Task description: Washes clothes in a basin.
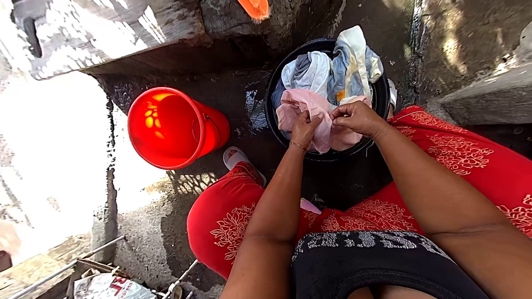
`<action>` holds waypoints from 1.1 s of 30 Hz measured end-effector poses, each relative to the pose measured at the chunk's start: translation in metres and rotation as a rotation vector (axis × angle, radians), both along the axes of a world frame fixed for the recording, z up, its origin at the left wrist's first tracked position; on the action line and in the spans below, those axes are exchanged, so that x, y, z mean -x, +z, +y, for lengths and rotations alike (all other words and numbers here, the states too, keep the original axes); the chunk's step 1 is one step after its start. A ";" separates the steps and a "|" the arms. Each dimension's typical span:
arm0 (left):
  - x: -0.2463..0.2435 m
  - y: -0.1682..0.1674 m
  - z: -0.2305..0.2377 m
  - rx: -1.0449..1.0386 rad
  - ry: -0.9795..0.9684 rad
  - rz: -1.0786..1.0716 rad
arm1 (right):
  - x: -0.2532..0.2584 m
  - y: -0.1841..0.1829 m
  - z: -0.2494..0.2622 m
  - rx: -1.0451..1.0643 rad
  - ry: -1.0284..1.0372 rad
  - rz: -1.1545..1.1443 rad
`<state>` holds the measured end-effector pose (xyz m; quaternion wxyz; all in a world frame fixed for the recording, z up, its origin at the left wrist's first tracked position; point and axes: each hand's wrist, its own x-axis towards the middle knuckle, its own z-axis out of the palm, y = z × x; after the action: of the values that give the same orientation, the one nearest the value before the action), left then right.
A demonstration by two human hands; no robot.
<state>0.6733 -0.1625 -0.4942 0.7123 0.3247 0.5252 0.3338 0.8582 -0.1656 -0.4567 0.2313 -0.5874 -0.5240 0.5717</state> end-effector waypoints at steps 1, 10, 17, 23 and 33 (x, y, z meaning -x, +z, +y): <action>0.000 0.000 0.000 -0.001 0.000 0.003 | 0.000 0.001 0.000 0.003 -0.004 0.000; -0.001 -0.003 -0.001 -0.022 0.000 -0.021 | 0.000 -0.002 0.000 -0.026 0.017 -0.036; -0.008 0.024 -0.010 -0.181 -0.594 1.089 | -0.012 -0.022 -0.004 -0.057 0.307 -0.527; -0.003 -0.003 -0.026 -0.499 -0.781 1.062 | -0.004 -0.075 -0.031 0.280 0.542 -0.583; -0.001 -0.085 0.018 0.019 -1.189 1.135 | -0.005 -0.143 -0.010 0.391 0.501 -0.538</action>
<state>0.6743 -0.1447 -0.5794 0.3987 0.6622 0.5486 -0.3186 0.8633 -0.1758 -0.5994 -0.1760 -0.6030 -0.5739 0.5254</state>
